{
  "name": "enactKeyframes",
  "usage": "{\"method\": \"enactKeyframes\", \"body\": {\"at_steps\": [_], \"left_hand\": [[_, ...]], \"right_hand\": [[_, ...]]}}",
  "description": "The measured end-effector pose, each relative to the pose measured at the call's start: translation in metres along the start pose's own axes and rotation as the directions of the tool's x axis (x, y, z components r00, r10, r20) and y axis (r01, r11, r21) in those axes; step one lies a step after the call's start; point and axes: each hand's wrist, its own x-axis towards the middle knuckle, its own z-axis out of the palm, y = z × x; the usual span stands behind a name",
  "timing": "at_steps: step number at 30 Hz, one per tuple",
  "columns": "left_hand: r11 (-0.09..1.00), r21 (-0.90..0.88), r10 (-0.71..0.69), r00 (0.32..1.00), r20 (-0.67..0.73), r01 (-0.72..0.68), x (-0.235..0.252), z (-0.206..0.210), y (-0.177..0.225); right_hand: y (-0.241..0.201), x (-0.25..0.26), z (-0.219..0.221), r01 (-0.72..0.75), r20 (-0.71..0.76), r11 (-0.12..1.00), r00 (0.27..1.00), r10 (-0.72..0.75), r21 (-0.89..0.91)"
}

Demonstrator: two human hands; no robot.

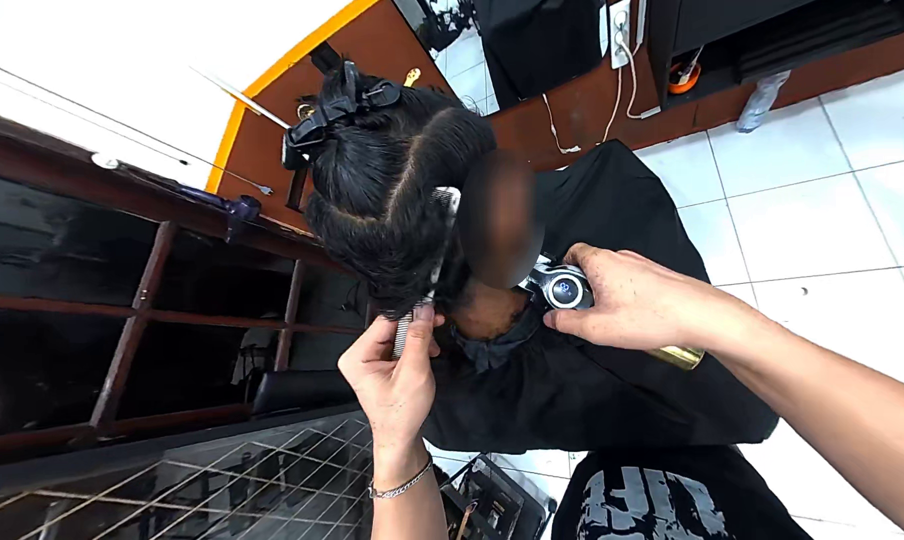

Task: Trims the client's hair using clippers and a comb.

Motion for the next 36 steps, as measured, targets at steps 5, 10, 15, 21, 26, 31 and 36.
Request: {"method": "enactKeyframes", "body": {"at_steps": [5, 10, 15, 21, 26, 31, 36], "left_hand": [[1.000, 0.002, 0.008, 1.000, -0.013, -0.007, 0.005, -0.001, -0.001], [1.000, -0.007, 0.020, 1.000, -0.013, -0.020, 0.006, 0.003, -0.003], [1.000, -0.008, 0.024, 1.000, -0.003, -0.024, 0.007, 0.003, -0.005], [0.999, -0.031, 0.029, 1.000, -0.006, -0.030, 0.006, 0.001, -0.007], [0.999, -0.041, 0.031, 0.999, 0.011, -0.031, 0.006, 0.002, -0.008], [0.998, -0.062, 0.032, 0.999, 0.012, -0.031, 0.005, 0.003, -0.010], [0.997, -0.064, 0.034, 0.999, 0.004, -0.033, 0.006, 0.003, -0.011]], "right_hand": [[-0.008, 0.003, -0.004, 0.017, 0.000, 1.000, 1.000, -0.017, -0.017], [-0.014, 0.004, -0.011, -0.004, -0.007, 1.000, 1.000, 0.004, -0.027], [-0.021, 0.005, -0.015, 0.020, -0.025, 1.000, 0.999, -0.019, 0.017], [-0.004, 0.001, 0.016, 0.014, 0.104, 0.865, 0.992, -0.076, 0.502], [-0.008, 0.008, 0.033, -0.217, 0.312, 0.694, 0.950, -0.012, 0.687], [-0.010, 0.011, 0.024, -0.229, 0.303, 0.648, 0.953, -0.004, 0.727], [-0.013, 0.015, 0.020, -0.182, 0.246, 0.587, 0.969, -0.031, 0.789]]}}
